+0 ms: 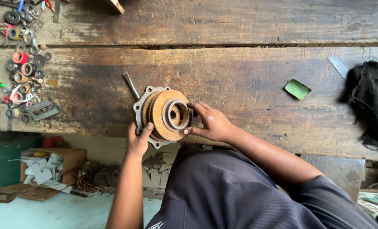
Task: The person fits a rusty pulley onto a pump housing on a wooden workbench, pressing and rotating the parts to seat them together. They then use a screwdriver to scrape rust and old gasket material from the pump cover and housing surfaces, working around the edges of each part.
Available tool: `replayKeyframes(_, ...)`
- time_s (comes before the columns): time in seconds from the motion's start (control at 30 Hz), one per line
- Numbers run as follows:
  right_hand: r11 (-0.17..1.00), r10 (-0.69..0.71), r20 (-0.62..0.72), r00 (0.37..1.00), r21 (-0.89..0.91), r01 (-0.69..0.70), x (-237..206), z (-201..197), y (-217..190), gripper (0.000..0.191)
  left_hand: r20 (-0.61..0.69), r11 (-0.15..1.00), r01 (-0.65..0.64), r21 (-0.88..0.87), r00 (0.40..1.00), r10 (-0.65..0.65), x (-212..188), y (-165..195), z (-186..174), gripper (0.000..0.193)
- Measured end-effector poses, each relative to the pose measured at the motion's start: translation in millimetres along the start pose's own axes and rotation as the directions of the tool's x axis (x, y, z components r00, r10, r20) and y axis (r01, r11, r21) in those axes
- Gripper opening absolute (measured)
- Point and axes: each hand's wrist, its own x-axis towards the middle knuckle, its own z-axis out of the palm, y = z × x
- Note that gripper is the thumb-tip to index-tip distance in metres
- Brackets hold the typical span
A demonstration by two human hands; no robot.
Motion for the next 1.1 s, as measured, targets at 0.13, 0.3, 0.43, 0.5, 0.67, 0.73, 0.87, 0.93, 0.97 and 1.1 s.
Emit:
replayKeyframes(0.13, 0.993, -0.054, -0.043, 0.998, 0.103, 0.059, -2, -10, 8, 0.085, -0.005, 0.971, -0.143, 0.190, 0.989, 0.147, -3, 12, 25, 0.049)
replayKeyframes(0.3, 0.975, -0.057, -0.057, 0.997, 0.213, 0.068, -4, -15, 16, 0.090, 0.005, 0.899, -0.238, 0.369, 0.967, 0.254, -3, 23, 42, 0.052)
replayKeyframes(0.43, 0.964, -0.049, -0.028, 0.998, 0.261, 0.055, -7, -16, 23, 0.092, 0.010, 0.928, -0.192, 0.318, 0.980, 0.199, -5, 25, 43, 0.050)
replayKeyframes(0.5, 0.963, -0.058, -0.026, 0.998, 0.260, 0.062, -7, -16, 26, 0.091, 0.022, 0.968, -0.121, 0.220, 0.993, 0.119, -6, 29, 41, 0.050)
replayKeyframes(0.67, 0.984, -0.045, -0.002, 0.999, 0.174, 0.045, -7, -16, 27, 0.086, -0.057, 0.902, 0.050, 0.428, 0.998, -0.029, -6, 53, 37, 0.055)
replayKeyframes(0.73, 0.982, -0.074, 0.006, 0.997, 0.174, 0.072, -6, -16, 26, 0.082, -0.194, 0.710, 0.180, 0.681, 0.979, -0.062, -4, 58, 42, 0.061)
replayKeyframes(0.87, 0.981, -0.136, -0.004, 0.991, 0.139, 0.135, -5, -17, 26, 0.077, -0.325, 0.643, 0.288, 0.709, 0.943, -0.064, 0, 57, 43, 0.063)
replayKeyframes(0.93, 0.977, -0.147, -0.011, 0.989, 0.154, 0.147, -5, -18, 26, 0.070, -0.322, 0.714, 0.281, 0.641, 0.943, -0.082, 1, 53, 38, 0.061)
replayKeyframes(0.97, 0.975, -0.153, -0.013, 0.988, 0.161, 0.153, -4, -20, 26, 0.066, -0.321, 0.748, 0.278, 0.603, 0.943, -0.092, 1, 51, 35, 0.060)
replayKeyframes(1.1, 0.992, -0.092, -0.009, 0.996, 0.085, 0.092, -1, -23, 16, 0.074, -0.240, 0.869, 0.152, 0.471, 0.970, -0.040, 3, 44, 29, 0.060)
